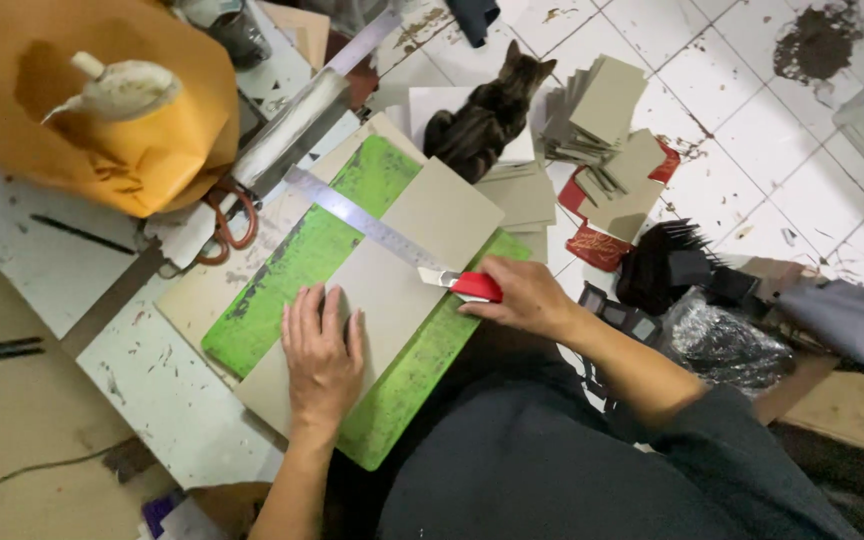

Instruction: Cutting cardboard pieces to size using a utility knife and a metal ruler on a cutting mat.

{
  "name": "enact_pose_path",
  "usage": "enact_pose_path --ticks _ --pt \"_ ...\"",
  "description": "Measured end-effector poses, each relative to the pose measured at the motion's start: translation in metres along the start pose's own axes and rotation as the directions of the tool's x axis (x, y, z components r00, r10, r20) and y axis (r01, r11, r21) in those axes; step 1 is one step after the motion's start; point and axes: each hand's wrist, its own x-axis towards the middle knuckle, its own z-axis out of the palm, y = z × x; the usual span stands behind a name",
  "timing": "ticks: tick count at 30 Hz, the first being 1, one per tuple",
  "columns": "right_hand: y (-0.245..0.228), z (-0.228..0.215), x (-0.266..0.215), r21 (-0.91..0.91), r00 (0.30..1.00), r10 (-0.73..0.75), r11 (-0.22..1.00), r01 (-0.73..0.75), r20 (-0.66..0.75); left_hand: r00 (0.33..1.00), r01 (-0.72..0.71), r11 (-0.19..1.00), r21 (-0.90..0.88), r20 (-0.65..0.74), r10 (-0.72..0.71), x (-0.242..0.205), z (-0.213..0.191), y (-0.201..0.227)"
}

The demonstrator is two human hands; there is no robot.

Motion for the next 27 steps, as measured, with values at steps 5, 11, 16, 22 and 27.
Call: enact_pose_path --ticks 5,11,16,22,27 --pt "-0.002 0.008 -0.011 -0.038 0.999 -0.052 0.998 0.053 0.012 0.989 -0.083 0.996 0.012 -0.122 0.084 -0.003 0.012 -0.004" --pt "-0.010 0.019 -0.029 0.134 0.993 -0.100 0.985 0.108 -0.066 0.993 -0.073 0.997 0.033 -0.095 0.076 -0.005 0.017 -0.008" --pt "0.001 0.043 -0.043 0.097 0.954 -0.239 0.961 0.259 -0.180 0.992 -0.082 0.996 0.045 -0.094 0.086 -0.006 0.018 -0.009" --pt "-0.022 0.050 -0.054 0.173 0.912 -0.359 0.903 0.393 -0.201 0.995 -0.073 0.997 0.024 -0.069 0.074 -0.005 0.016 -0.007" --pt "-0.035 0.079 -0.059 0.142 0.831 -0.495 0.831 0.538 -0.255 0.998 0.002 1.000 0.015 0.065 -0.003 -0.011 0.027 -0.018"
